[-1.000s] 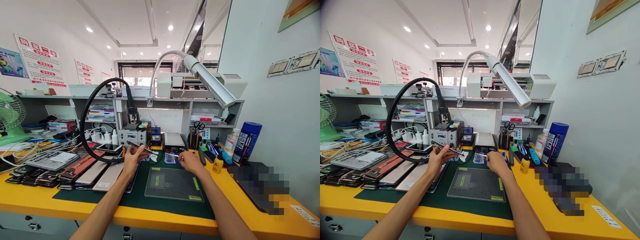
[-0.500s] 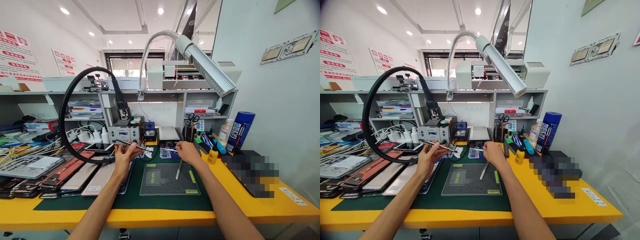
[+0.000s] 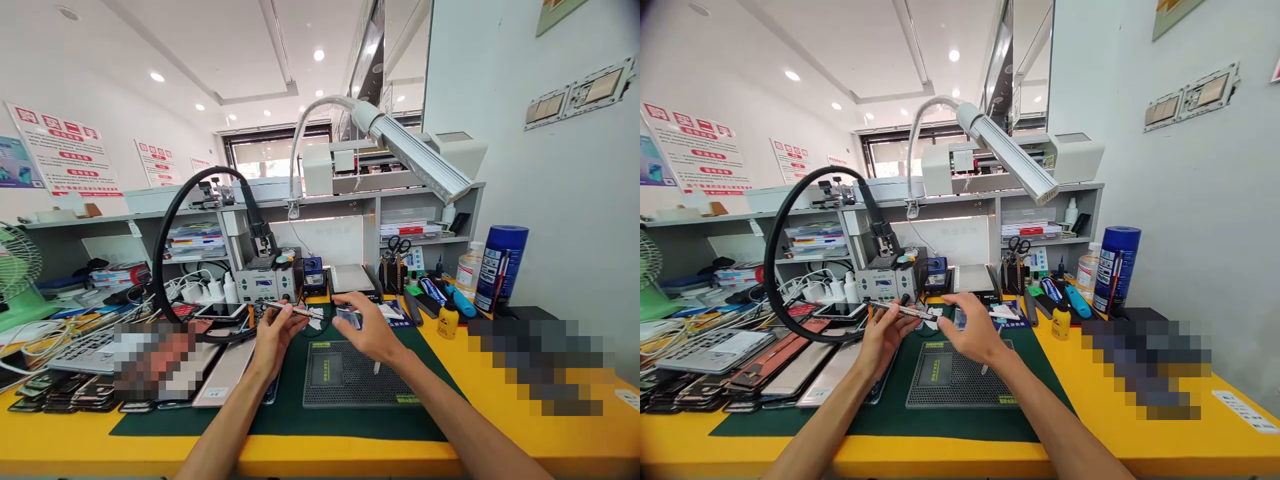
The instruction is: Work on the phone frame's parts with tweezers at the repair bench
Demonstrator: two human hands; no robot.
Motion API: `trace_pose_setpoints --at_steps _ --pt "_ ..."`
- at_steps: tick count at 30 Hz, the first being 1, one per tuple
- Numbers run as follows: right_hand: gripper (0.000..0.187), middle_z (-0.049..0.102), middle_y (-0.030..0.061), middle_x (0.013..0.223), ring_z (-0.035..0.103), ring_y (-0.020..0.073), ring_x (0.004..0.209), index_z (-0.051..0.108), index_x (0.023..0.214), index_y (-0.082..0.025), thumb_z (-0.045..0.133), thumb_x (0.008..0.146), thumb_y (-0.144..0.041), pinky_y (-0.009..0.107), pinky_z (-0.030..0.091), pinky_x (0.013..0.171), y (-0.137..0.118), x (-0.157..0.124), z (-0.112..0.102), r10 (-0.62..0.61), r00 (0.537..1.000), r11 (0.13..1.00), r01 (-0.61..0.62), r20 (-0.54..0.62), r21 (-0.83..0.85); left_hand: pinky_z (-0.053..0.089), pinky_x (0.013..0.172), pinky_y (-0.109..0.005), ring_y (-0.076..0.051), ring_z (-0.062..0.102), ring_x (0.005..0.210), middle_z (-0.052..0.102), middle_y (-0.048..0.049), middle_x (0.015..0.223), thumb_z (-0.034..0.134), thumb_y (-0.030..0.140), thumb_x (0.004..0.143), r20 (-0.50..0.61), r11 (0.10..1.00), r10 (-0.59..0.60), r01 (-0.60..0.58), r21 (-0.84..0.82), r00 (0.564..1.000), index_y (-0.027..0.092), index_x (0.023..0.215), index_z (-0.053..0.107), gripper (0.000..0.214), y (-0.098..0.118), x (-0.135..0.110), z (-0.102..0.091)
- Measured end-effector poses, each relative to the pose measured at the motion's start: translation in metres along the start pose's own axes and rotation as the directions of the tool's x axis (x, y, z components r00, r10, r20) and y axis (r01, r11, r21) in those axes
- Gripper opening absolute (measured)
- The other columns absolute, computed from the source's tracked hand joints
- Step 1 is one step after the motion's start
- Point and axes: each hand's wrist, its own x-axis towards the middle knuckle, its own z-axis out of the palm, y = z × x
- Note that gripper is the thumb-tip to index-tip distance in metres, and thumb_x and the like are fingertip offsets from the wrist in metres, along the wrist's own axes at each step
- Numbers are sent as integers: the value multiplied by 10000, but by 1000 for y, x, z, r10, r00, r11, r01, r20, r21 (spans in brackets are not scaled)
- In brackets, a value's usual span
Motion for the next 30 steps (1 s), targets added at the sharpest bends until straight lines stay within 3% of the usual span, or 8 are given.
trace_pose_setpoints --at_steps 5,10,21,30 --pt "328 677 110 1096 608 295 1049 643 1199 -204 726 885 -249 475 532 895 -19 -7 22 -239 969 971 238 -68 -14 561 978 -459 -231 758 953 778 -66 1010 832 336 782 47 1000 23 -22 -15 999 201 1103 564 439 -2 -4 -1" --pt "170 689 95 1011 623 259 977 659 1104 -210 648 945 -152 437 531 853 -24 -9 29 -336 929 942 335 -155 -32 552 993 -495 -282 727 1070 775 -71 1010 845 327 759 74 999 39 -38 -17 996 204 1127 567 477 -4 -9 2" --pt "200 700 72 914 649 234 874 687 1047 -234 619 935 -83 403 555 772 -36 -8 24 -408 889 913 400 -209 -83 562 963 -457 -304 700 1106 759 -79 1081 859 367 731 68 995 70 -75 65 995 228 1179 577 547 -4 -18 7" --pt "189 700 75 908 643 225 829 678 1058 -216 628 939 -77 376 529 728 -29 -9 25 -391 903 916 363 -178 -171 566 948 -416 -264 721 1042 761 -69 1062 872 356 727 -10 985 91 -88 148 996 231 1153 526 563 -10 -19 9"
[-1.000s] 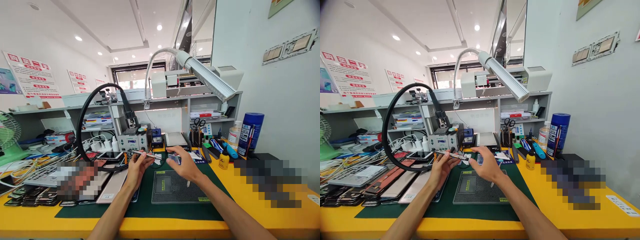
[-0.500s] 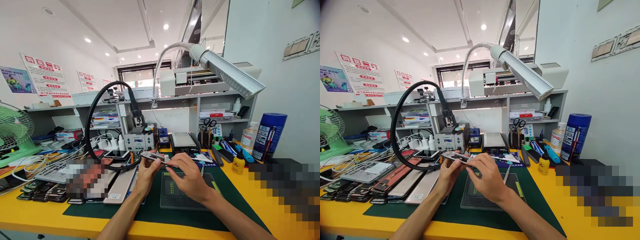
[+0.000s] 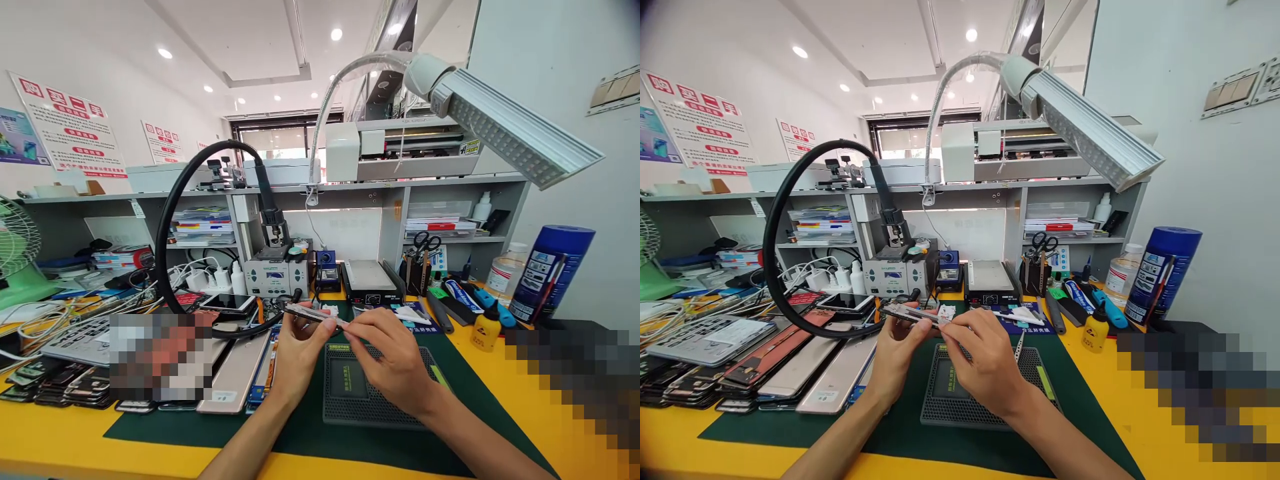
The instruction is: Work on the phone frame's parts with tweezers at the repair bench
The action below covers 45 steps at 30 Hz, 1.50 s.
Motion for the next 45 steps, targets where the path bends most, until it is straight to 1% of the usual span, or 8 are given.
trace_pose_setpoints --at_steps 6,13,17,21,27,35,39,45 --pt "196 718 75 934 672 245 861 668 1117 -226 630 950 -131 389 531 750 1 -3 4 31 999 998 -30 9 -47 578 881 -378 -242 739 937 729 -67 1044 866 369 734 25 999 27 -28 45 999 248 1127 485 561 3 -4 5" --pt "214 703 91 975 679 252 875 707 1117 -226 649 943 -116 398 544 762 23 -2 -6 -3 998 992 -4 -56 -124 449 1105 -453 -328 585 1279 593 -160 1380 813 609 708 216 986 106 -131 107 971 235 1362 454 834 13 -4 -1" --pt "224 691 119 1029 684 257 881 723 1134 -217 658 940 -125 376 557 708 34 -4 -12 -93 995 981 87 -26 -173 534 881 -410 -321 677 1038 727 -125 1062 584 663 874 235 936 50 -128 327 971 168 1088 674 547 42 1 -21" --pt "219 709 128 999 682 263 888 723 1128 -204 634 950 -112 391 567 733 27 -6 -7 -202 976 959 213 76 -189 447 620 -306 -293 663 769 737 -101 874 897 491 615 197 769 -48 -90 632 979 187 932 740 466 88 4 -44" --pt "196 700 130 913 663 249 853 714 1060 -157 602 944 -47 389 540 723 7 -7 5 -310 936 930 335 165 -149 410 522 -304 -326 691 725 755 -125 913 943 491 443 250 492 -217 -115 863 944 207 1036 732 691 124 2 -40" --pt "192 691 152 1005 648 275 937 684 1115 -142 566 975 -83 430 555 780 0 -15 13 -278 931 949 304 237 -80 417 514 -302 -302 695 765 744 -95 979 837 620 548 250 114 -520 -224 968 817 189 1135 652 752 120 3 -16" --pt "359 624 195 1216 591 345 1151 579 1339 -139 587 982 -178 529 556 905 2 -13 12 -143 947 983 170 288 -71 513 653 -360 -333 693 908 717 -151 1067 774 638 682 102 -140 -511 -200 970 853 128 1275 566 809 119 4 -28" --pt "211 611 168 1177 594 342 1130 671 1151 -161 561 971 -145 543 566 910 7 -16 10 25 958 996 1 287 -89 577 848 -433 -227 678 983 670 -89 1172 618 416 964 -91 -422 -457 -125 898 885 169 1234 612 366 94 9 -43"
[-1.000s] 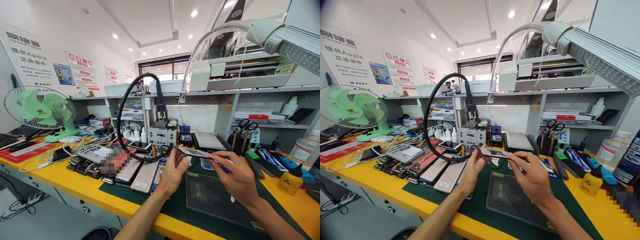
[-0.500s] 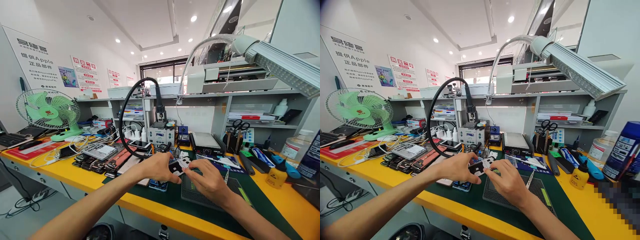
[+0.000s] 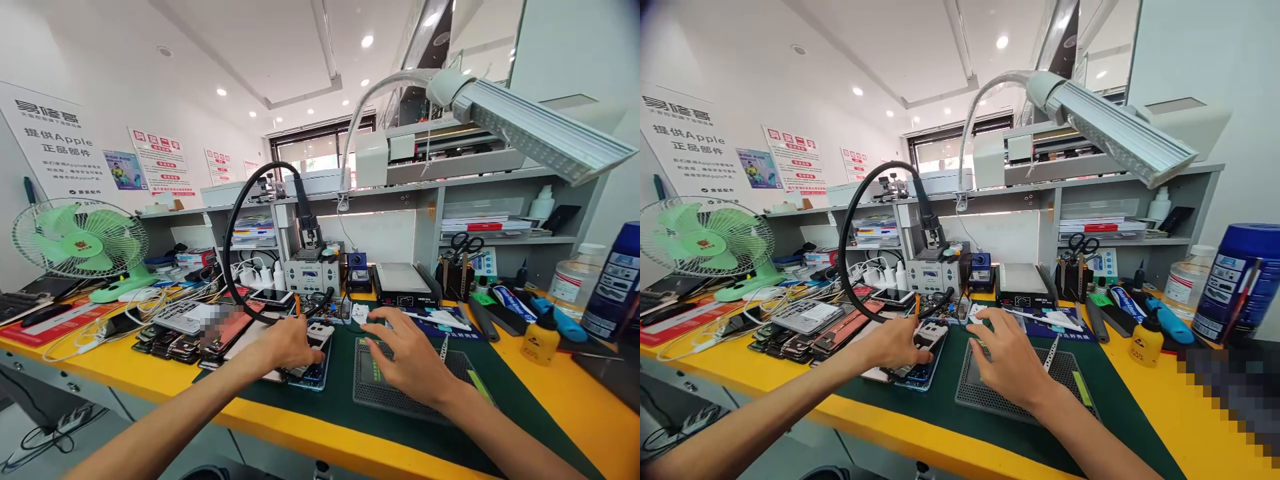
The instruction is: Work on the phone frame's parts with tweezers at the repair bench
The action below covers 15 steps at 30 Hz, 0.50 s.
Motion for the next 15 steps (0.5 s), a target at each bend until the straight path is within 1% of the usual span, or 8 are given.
trace_pose_setpoints --at_steps 4,8,13,15 --pt "198 612 157 1154 597 330 1119 681 1118 -155 571 955 -134 515 572 911 0 -1 0 34 999 999 -34 24 19 575 871 -450 -243 675 1019 662 -103 1208 626 409 962 -47 997 -19 23 76 999 163 1265 601 391 14 8 5" --pt "196 605 159 1152 591 334 1120 682 1110 -150 566 954 -130 521 567 912 -1 -1 -2 66 997 997 -68 43 35 571 876 -459 -241 681 1001 676 -102 1176 609 445 965 -98 990 -21 35 137 995 159 1264 601 414 25 7 8" --pt "195 598 157 1162 572 340 1151 682 1098 -159 561 951 -119 546 538 958 -2 -2 -3 90 993 993 -94 71 65 564 872 -463 -238 691 960 697 -99 1105 562 531 967 -142 981 -16 43 189 990 153 1266 597 483 27 7 16" --pt "201 597 156 1161 570 342 1151 681 1101 -165 556 951 -117 535 546 936 -3 -2 -2 96 992 992 -103 88 78 560 870 -465 -238 694 945 703 -97 1079 551 570 958 -151 979 -7 37 200 989 152 1258 599 518 26 8 20"
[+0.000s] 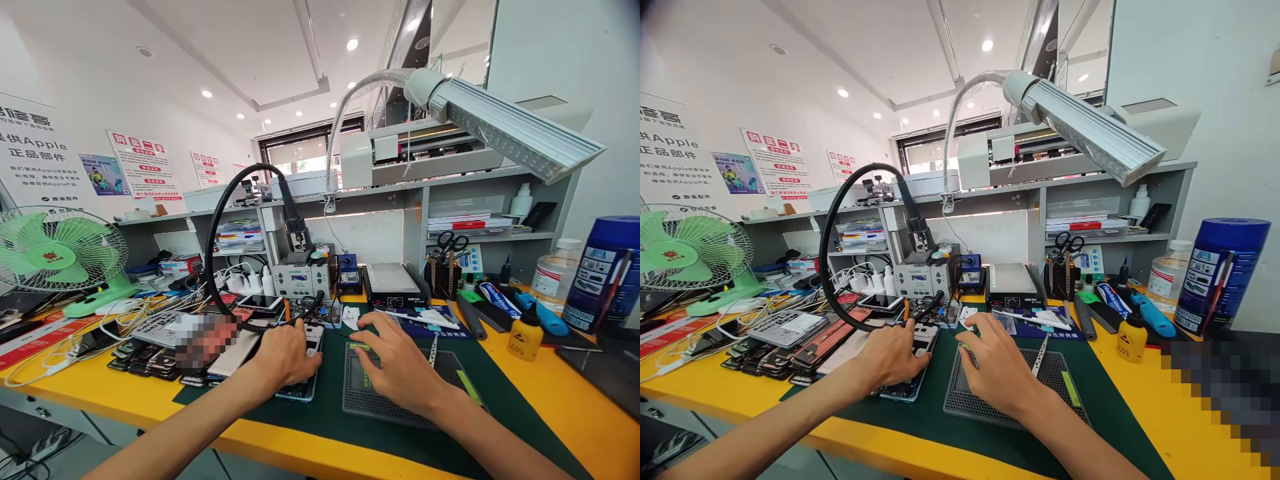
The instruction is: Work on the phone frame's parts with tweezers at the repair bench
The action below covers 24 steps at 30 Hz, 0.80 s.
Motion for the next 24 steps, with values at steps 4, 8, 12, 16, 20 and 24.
trace_pose_setpoints --at_steps 4,8,12,16,20,24 --pt "208 589 156 1152 578 338 1134 677 1099 -174 539 956 -112 503 566 881 -2 0 0 16 1000 1000 -16 19 15 555 847 -476 -277 713 924 728 -130 1011 527 594 941 -50 1000 21 -21 -6 999 121 1235 599 562 4 -2 4" --pt "220 582 152 1148 586 333 1134 677 1072 -187 530 942 -88 478 577 859 -3 0 0 36 999 999 -37 15 9 556 779 -500 -407 727 921 745 -245 962 466 519 910 -113 997 61 -65 -32 992 50 1198 624 573 8 -6 3" --pt "223 595 141 1143 617 325 1099 682 1062 -213 552 927 -92 445 598 810 -2 0 1 62 998 998 -62 27 1 554 792 -507 -428 726 940 752 -268 991 440 496 888 -112 993 111 -115 -25 987 35 1207 652 599 8 -9 0" --pt "211 621 124 1124 648 318 1061 699 1028 -236 591 905 -103 414 613 765 0 0 4 83 996 997 -83 27 -4 549 801 -522 -443 726 933 754 -282 998 445 519 884 -75 987 161 -161 3 984 28 1190 687 627 6 -7 -6" --pt "234 652 108 1053 685 303 971 709 975 -242 624 847 -67 389 622 705 6 0 13 71 997 997 -71 3 -9 541 823 -551 -466 716 969 749 -310 1023 454 617 871 -38 982 187 -187 -2 982 46 1173 720 698 3 -3 -10" --pt "268 671 93 1001 699 291 905 694 970 -251 623 822 -40 380 614 669 14 -1 22 48 997 999 -49 -59 -14 547 810 -575 -482 715 961 752 -317 991 419 681 867 -67 982 181 -184 -41 981 56 1120 743 749 -7 1 -13"
